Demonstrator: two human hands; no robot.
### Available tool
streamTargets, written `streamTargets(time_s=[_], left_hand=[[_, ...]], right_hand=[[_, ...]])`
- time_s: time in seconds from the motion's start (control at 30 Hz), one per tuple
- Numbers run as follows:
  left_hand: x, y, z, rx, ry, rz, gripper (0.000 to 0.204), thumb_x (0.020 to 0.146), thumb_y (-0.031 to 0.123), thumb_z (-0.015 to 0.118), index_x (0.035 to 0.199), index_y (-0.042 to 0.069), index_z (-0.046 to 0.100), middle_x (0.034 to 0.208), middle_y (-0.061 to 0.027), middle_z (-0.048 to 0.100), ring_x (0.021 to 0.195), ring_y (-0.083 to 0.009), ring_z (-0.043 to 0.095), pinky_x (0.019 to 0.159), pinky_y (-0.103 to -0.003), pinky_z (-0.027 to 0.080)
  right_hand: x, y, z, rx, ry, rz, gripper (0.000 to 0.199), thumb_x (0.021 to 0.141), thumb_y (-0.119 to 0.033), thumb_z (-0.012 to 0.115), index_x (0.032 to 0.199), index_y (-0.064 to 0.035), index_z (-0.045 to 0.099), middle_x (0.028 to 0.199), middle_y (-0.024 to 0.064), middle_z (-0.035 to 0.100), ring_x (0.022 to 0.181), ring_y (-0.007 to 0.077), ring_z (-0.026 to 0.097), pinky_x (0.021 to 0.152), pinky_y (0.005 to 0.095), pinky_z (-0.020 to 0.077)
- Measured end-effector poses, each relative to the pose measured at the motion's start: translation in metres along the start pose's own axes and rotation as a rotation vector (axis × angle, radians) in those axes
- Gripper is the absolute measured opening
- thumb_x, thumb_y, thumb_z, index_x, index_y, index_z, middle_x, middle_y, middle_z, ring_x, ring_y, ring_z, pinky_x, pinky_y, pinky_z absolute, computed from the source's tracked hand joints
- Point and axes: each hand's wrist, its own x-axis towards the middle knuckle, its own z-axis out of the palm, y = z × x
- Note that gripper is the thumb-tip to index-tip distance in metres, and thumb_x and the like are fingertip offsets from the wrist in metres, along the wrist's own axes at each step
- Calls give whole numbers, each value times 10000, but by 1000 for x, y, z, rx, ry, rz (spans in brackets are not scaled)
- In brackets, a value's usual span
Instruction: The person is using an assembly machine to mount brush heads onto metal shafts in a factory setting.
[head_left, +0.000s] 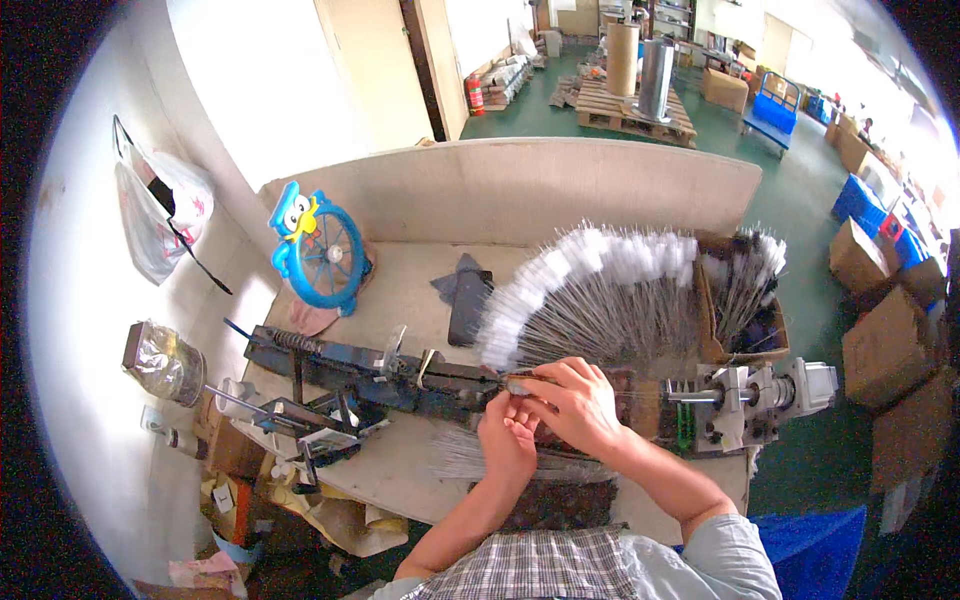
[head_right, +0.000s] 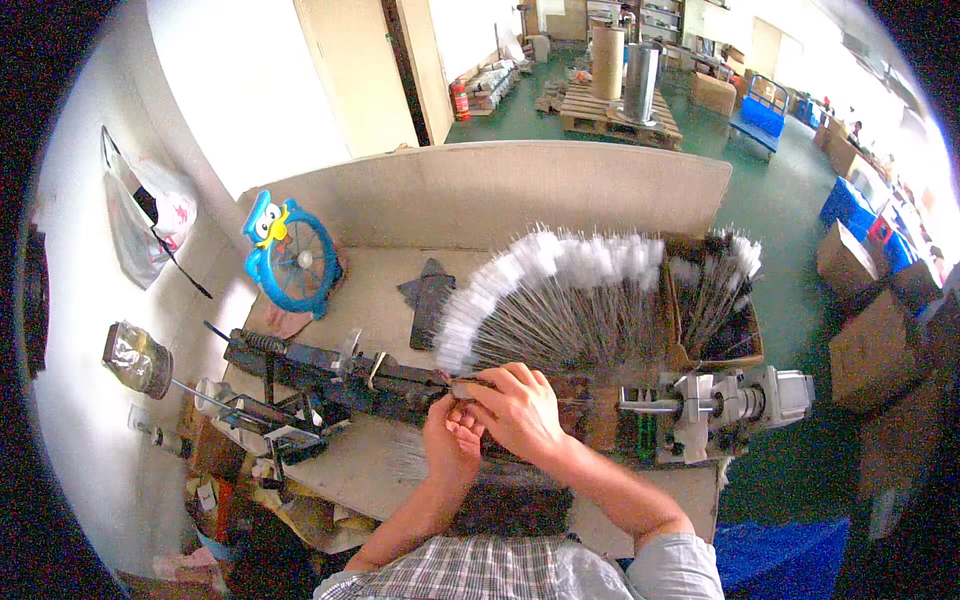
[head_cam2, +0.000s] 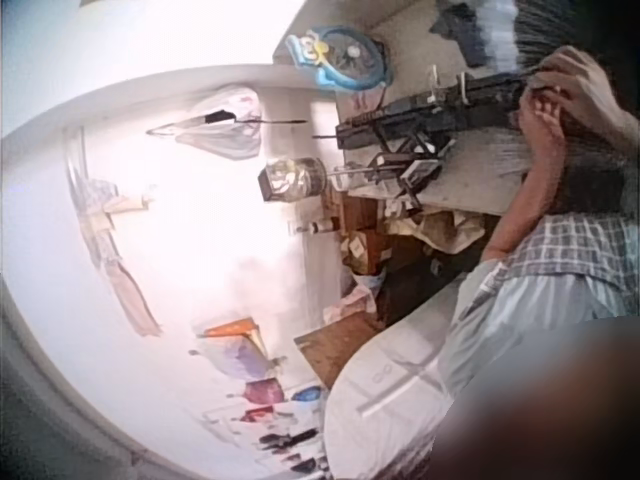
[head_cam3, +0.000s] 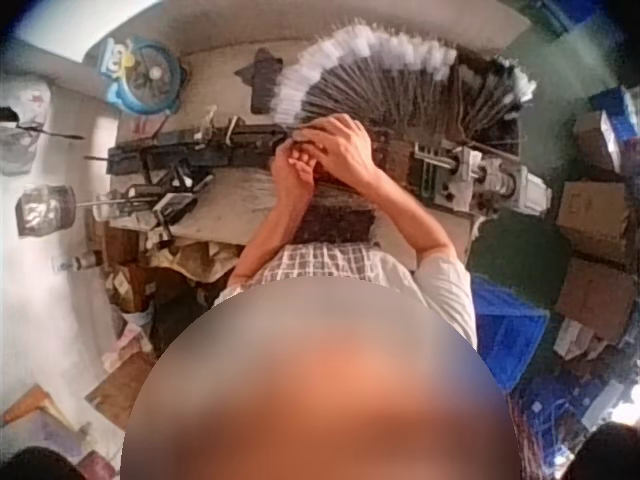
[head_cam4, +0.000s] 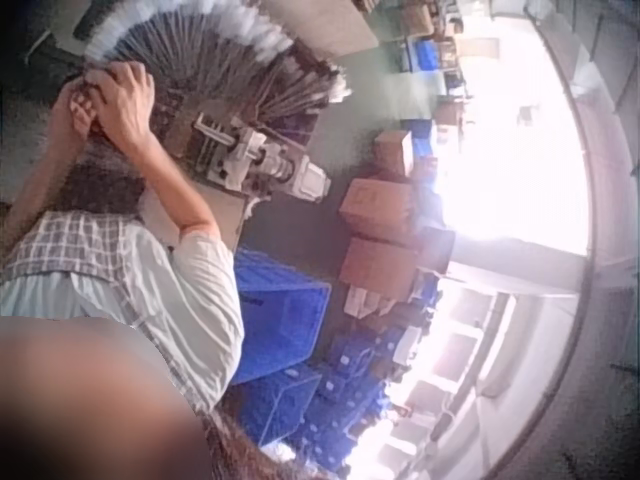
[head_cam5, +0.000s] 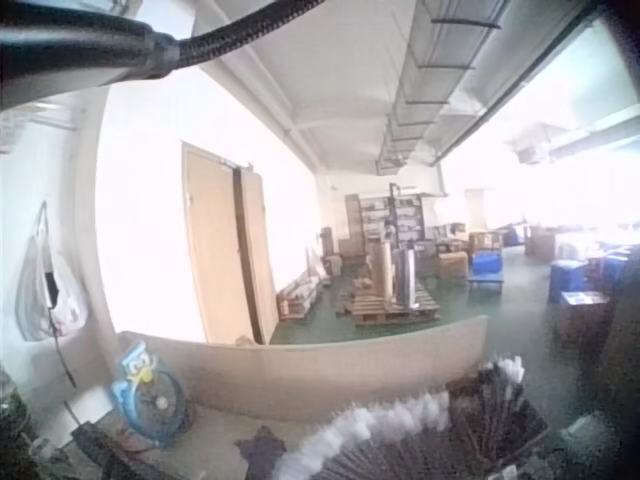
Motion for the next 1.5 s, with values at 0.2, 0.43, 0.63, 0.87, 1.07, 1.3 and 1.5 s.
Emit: streamTargets(time_s=[0.2,0.43,0.63,0.87,1.07,1.3,1.5], left_hand=[[-4,2,4,-32,-20,10,160,891,221,485,801,94,523,806,-3,564,811,-116,556,795,-288,447],[-8,6,14,24,88,26,202,902,200,466,723,114,501,696,5,536,701,-63,533,674,-212,471],[-7,-1,13,95,90,35,175,906,200,472,786,83,522,676,12,502,536,-32,480,417,-119,381],[-3,-1,3,41,33,57,38,848,42,532,882,32,548,875,-60,593,772,-140,586,720,-264,496],[-1,-2,4,-5,1,69,53,833,47,556,885,34,558,878,-52,594,796,-143,585,728,-251,488],[-6,-1,12,78,8,67,163,810,-7,554,967,3,513,938,-87,569,842,-164,572,761,-276,490],[-6,-4,16,59,21,114,172,804,-39,542,964,2,495,932,-80,558,825,-161,567,762,-291,490]], right_hand=[[2,2,6,24,6,-15,229,708,-248,656,929,-193,676,915,-21,612,875,196,562,727,338,452],[5,-3,12,-28,42,70,286,621,-192,712,896,-118,676,897,0,628,839,202,578,743,344,458],[-1,0,0,-81,7,11,221,696,-238,663,908,-177,665,923,-22,611,859,184,563,737,336,439],[-2,2,3,-44,21,-7,213,702,-246,648,906,-184,665,927,-30,612,856,173,561,738,331,428],[0,3,1,-84,44,-43,242,685,-223,657,916,-151,654,930,-26,615,855,167,564,726,318,427],[-2,6,-9,-64,29,-21,247,666,-210,689,905,-154,665,904,-26,618,833,162,569,710,316,426],[-5,7,-11,-86,-19,-31,243,690,-240,665,924,-174,650,922,-31,599,853,162,552,730,322,412]])
